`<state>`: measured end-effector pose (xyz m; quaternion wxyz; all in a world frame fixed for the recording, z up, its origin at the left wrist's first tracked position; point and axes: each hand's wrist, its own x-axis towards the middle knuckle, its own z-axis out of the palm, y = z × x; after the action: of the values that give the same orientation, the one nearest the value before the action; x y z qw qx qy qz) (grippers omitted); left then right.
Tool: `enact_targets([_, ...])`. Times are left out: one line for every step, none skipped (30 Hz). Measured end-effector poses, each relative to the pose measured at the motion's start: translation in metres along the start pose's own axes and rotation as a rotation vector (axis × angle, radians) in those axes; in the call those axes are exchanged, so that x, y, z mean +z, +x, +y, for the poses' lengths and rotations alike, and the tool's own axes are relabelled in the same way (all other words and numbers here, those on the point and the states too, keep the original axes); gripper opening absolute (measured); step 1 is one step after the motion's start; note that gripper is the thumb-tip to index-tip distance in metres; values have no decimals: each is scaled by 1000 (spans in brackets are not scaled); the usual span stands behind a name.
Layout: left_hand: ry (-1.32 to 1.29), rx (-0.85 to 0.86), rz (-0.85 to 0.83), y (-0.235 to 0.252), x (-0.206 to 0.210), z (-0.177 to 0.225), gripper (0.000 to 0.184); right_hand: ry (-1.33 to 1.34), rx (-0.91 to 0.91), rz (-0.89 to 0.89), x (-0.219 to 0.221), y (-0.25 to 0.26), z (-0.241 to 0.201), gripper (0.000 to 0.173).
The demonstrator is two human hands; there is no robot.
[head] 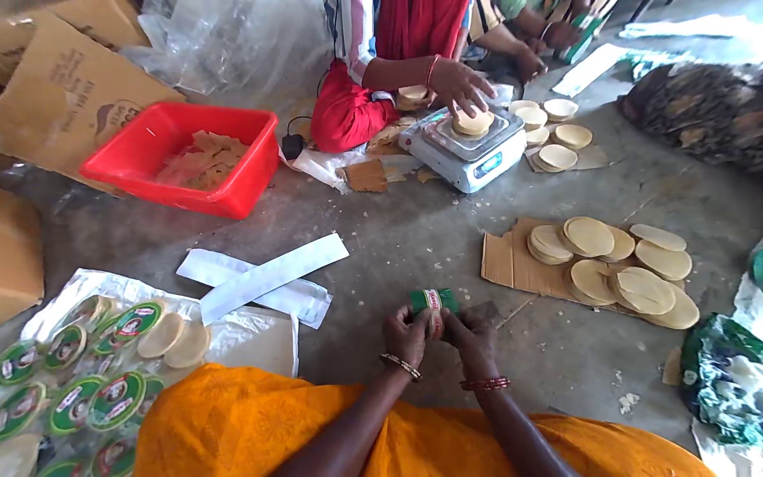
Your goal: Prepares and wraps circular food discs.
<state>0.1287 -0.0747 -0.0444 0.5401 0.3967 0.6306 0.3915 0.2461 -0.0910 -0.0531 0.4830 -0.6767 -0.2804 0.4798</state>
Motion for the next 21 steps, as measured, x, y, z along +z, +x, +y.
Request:
enact_targets([4,20,13,0,0,-1,18,-16,-24,1,0,0,1,23])
enact_targets([3,40,23,0,0,-2,24,-22,-40,0,0,0,2,28])
enact_targets([-4,55,26,1,0,-5,29,-17,-46,-8,0,-1,2,32])
enact_targets([-16,57,18,2,0,-6,28,-15,-54,-19,-1,-1,2,30])
enact_targets([-26,48,2,2,0,-5,22,-2,-69,-39,-2,-1,3,24])
enact_targets([-31,47,-11,1,0,-4,16,23,-83,-61,-2,0,4,17])
enact_targets([-43,51,-20,0,0,-3,13,36,-88,-78,-3,0,5,16])
enact_targets([-59,57,-30,0,0,-3,11,36,-95,-92,-4,1,6,18])
enact_targets([-78,64,-35,0,-1,-4,11,33,-97,-106,-5,2,7,21])
enact_targets([-98,70,-35,0,-2,-5,10,33,-97,-116,-6,2,7,23])
enact_targets([-112,73,-31,1,-1,-7,10,44,-91,-118,-7,2,7,22])
enact_targets([-120,73,-25,2,-1,-9,10,64,-77,-117,-7,2,5,18])
enact_targets([-118,70,-11,3,-1,-10,12,85,-57,-107,-7,2,3,14])
enact_targets([-109,67,10,5,0,-12,13,98,-36,-92,-6,1,1,11])
enact_targets([-98,57,24,6,0,-12,14,107,-15,-75,-6,1,-1,12])
enact_targets([-78,39,34,5,-1,-11,15,115,5,-64,-6,1,-2,14])
enact_targets([-63,18,45,5,-1,-8,17,119,23,-58,-6,1,-3,15])
enact_targets([-57,0,51,5,-1,-6,18,119,42,-50,-5,1,-4,15])
enact_targets([-56,-16,54,5,-2,-5,18,119,60,-43,-4,2,-6,15])
enact_targets([-55,-28,55,5,-2,-4,19,111,74,-37,-3,2,-8,15])
enact_targets([-54,-38,58,6,-2,-4,19,107,84,-33,-3,2,-9,15])
